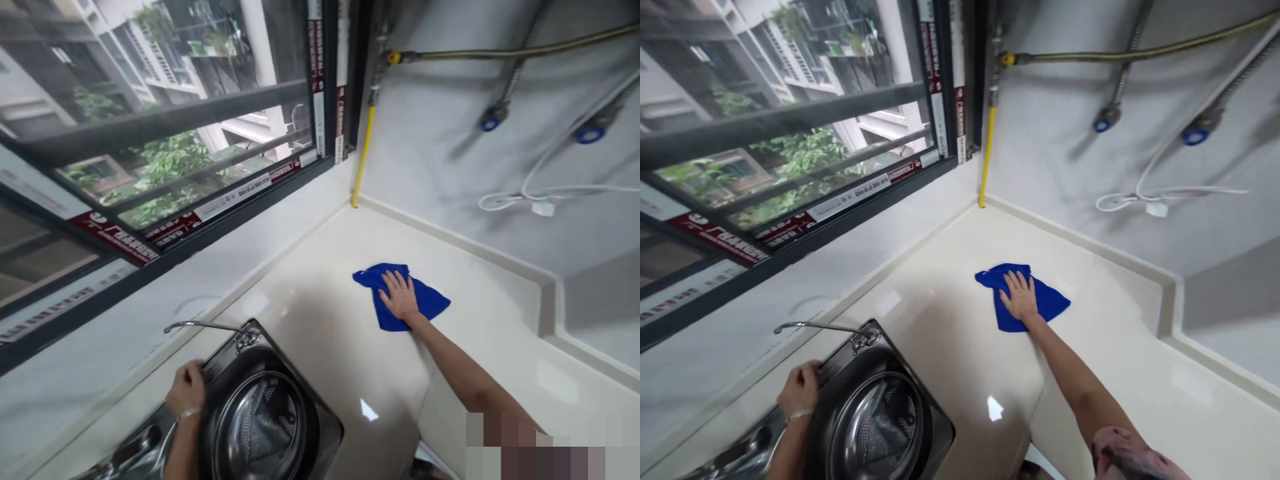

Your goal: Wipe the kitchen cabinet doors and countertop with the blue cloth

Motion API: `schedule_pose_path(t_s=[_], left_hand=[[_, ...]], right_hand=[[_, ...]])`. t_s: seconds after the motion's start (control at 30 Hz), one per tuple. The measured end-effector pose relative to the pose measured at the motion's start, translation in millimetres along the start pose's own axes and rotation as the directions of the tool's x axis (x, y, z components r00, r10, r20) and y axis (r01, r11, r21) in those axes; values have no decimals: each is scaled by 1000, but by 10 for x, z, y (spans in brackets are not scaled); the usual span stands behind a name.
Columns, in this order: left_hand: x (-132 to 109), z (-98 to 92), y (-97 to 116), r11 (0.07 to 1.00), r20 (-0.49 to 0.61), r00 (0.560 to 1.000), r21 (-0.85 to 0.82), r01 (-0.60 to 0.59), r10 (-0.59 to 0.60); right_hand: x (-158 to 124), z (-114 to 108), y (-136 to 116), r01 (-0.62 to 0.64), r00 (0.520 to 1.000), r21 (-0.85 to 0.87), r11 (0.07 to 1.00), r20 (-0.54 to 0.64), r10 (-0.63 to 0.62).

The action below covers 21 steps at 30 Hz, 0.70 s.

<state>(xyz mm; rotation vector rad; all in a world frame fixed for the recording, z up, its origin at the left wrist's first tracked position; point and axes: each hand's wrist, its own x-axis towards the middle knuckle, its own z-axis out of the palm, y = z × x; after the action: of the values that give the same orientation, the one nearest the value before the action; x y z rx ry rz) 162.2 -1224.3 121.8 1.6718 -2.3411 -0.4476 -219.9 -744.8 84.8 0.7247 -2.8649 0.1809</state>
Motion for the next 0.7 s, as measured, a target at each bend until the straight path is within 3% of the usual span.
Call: schedule_pose_path(t_s=[0.1,0.2,0.33,0.5,0.57,0.7], left_hand=[[-483,8,119,985,-15,995,-140,-101,100],[-938,107,513,916,126,937,-287,-279,325],[-1296,351,1254,840,256,820,-353,-413,511],[-1485,579,1985,794,379,698,-314,-521,608],[-1524,601,2154,801,407,691,-250,-544,597],[-1565,599,2328,854,422,762,-65,-516,492]], right_hand=[[-466,-57,415,-71,997,-47,996,-21,70],[-902,-142,558,-92,996,-56,994,-14,92],[-1446,-312,455,-118,993,-9,993,13,118],[-2127,-558,284,-84,991,93,992,109,73],[-2399,-652,285,-60,990,143,988,135,41],[-2963,-808,427,-29,983,208,978,181,-10]])
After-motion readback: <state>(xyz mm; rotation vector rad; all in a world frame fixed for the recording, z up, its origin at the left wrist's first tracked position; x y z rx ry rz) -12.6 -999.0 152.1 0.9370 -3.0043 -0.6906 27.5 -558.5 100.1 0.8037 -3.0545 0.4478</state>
